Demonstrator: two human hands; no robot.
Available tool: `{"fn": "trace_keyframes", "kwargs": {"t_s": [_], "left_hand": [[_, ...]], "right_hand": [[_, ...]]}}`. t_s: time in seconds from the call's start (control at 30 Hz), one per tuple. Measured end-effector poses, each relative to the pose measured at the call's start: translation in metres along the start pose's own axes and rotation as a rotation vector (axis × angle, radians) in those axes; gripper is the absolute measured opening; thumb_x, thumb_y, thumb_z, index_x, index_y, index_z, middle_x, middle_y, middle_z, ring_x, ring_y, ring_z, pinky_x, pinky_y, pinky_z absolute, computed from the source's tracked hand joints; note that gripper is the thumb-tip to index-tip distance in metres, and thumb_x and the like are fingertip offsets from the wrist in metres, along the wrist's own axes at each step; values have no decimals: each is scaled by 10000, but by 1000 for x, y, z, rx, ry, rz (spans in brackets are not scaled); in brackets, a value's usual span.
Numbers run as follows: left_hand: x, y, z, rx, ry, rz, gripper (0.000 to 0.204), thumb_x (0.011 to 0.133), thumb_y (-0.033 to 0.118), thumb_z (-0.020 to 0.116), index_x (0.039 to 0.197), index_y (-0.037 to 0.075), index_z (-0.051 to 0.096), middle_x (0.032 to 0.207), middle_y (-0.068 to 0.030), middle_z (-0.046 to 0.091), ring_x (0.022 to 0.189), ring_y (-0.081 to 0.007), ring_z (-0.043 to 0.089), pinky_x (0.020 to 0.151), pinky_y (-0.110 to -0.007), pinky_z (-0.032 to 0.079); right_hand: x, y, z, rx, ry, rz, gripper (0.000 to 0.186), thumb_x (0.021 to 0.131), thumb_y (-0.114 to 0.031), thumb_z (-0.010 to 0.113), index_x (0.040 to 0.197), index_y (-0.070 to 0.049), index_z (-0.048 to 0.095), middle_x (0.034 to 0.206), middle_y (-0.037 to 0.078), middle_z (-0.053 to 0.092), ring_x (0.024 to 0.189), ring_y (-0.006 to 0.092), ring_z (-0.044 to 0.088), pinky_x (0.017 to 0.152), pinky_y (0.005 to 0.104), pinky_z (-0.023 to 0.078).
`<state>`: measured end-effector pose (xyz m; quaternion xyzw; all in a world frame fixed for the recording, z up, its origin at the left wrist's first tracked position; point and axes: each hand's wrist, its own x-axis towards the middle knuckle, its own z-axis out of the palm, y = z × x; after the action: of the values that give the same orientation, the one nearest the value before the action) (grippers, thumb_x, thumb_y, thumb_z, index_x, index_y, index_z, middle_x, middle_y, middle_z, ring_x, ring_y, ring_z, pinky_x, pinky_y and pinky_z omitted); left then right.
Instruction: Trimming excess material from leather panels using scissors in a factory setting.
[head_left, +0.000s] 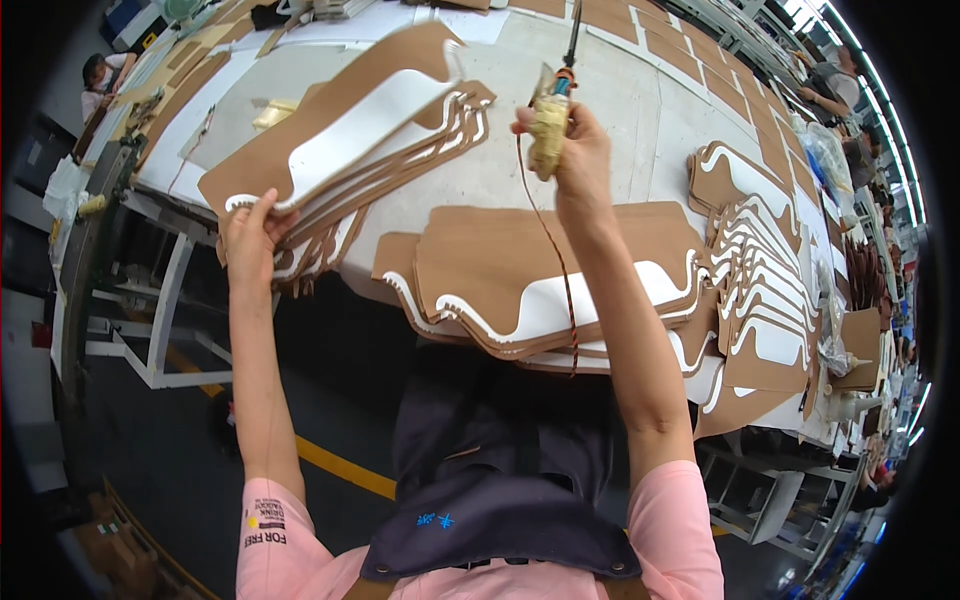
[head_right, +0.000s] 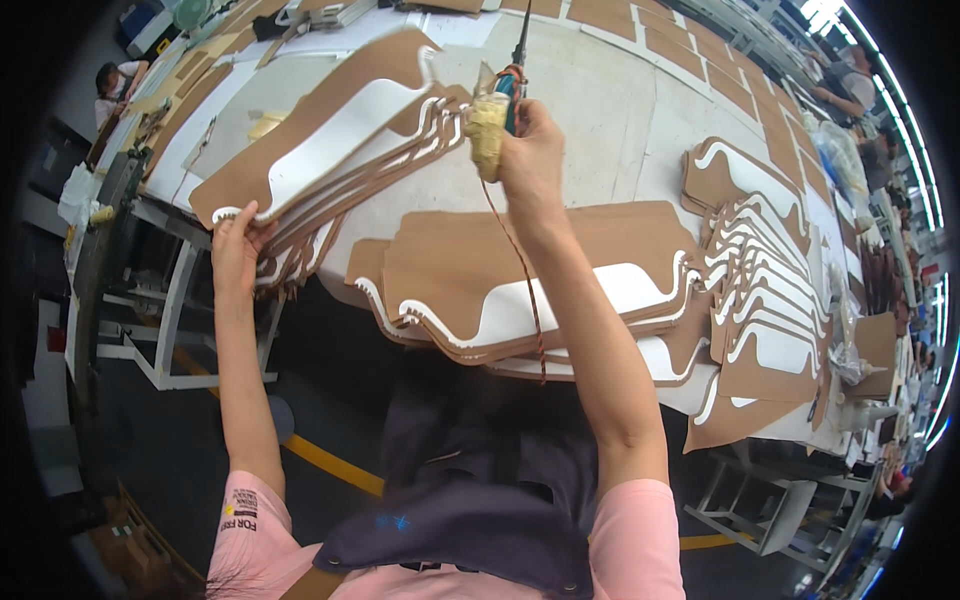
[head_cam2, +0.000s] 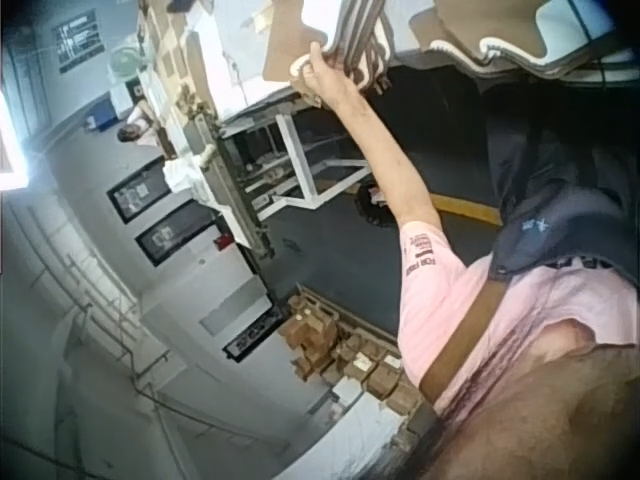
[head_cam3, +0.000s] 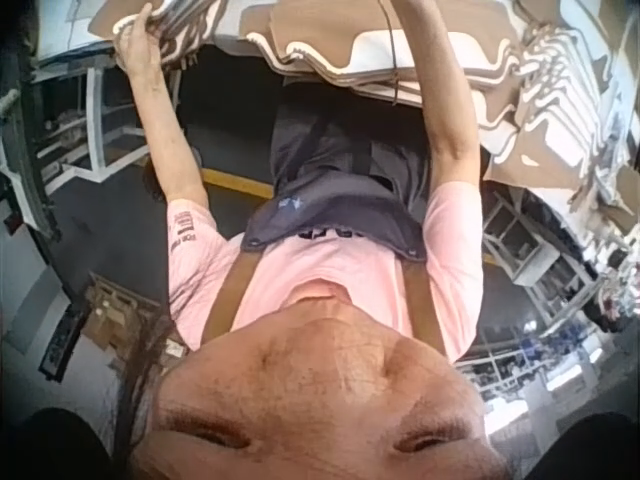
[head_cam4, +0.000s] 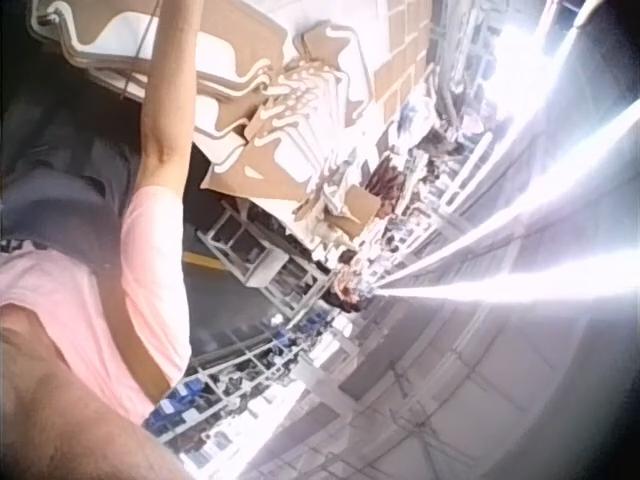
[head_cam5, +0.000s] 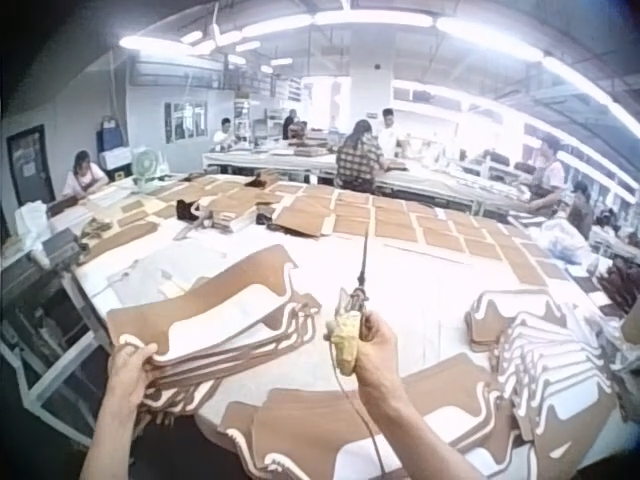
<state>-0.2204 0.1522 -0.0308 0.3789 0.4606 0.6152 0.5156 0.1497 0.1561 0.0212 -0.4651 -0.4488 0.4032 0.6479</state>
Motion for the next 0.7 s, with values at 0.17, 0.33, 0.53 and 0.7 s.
{"fn": "trace_keyframes", "kwargs": {"t_s": [0.17, 0.33, 0.53, 0.7], "left_hand": [[-45, -5, -10, 370, 196, -36, 425, 986, 417, 529, 1021, 7, 637, 837, -63, 678, 701, -80, 628, 639, -189, 479], [-157, -24, 59, 182, -73, -188, 283, 992, 251, 542, 962, -1, 666, 773, -57, 666, 642, -84, 626, 628, -219, 531], [-222, -42, 120, -56, -262, -452, 303, 996, 178, 522, 1156, -60, 620, 1000, -151, 695, 829, -162, 684, 770, -275, 555], [-228, -41, 126, 99, -261, -339, 299, 992, 175, 530, 1179, -41, 616, 1020, -132, 690, 811, -140, 673, 749, -262, 546]], "right_hand": [[-77, -26, -80, -451, 12, -153, 361, 903, -128, 614, 1230, 20, 582, 955, 100, 686, 744, 112, 635, 607, 223, 489], [-196, -89, -214, -879, 465, -289, 418, 839, 80, 455, 1239, 48, 569, 1247, 153, 595, 1125, 226, 590, 923, 337, 500], [-278, -159, -272, -963, 871, -419, 372, 867, 120, 431, 1227, 111, 527, 1214, 186, 599, 1021, 243, 628, 906, 352, 528], [-294, -104, -240, -1117, 583, -83, 425, 741, 190, 524, 1130, 41, 604, 1079, 120, 630, 1003, 173, 620, 834, 299, 528]]}}
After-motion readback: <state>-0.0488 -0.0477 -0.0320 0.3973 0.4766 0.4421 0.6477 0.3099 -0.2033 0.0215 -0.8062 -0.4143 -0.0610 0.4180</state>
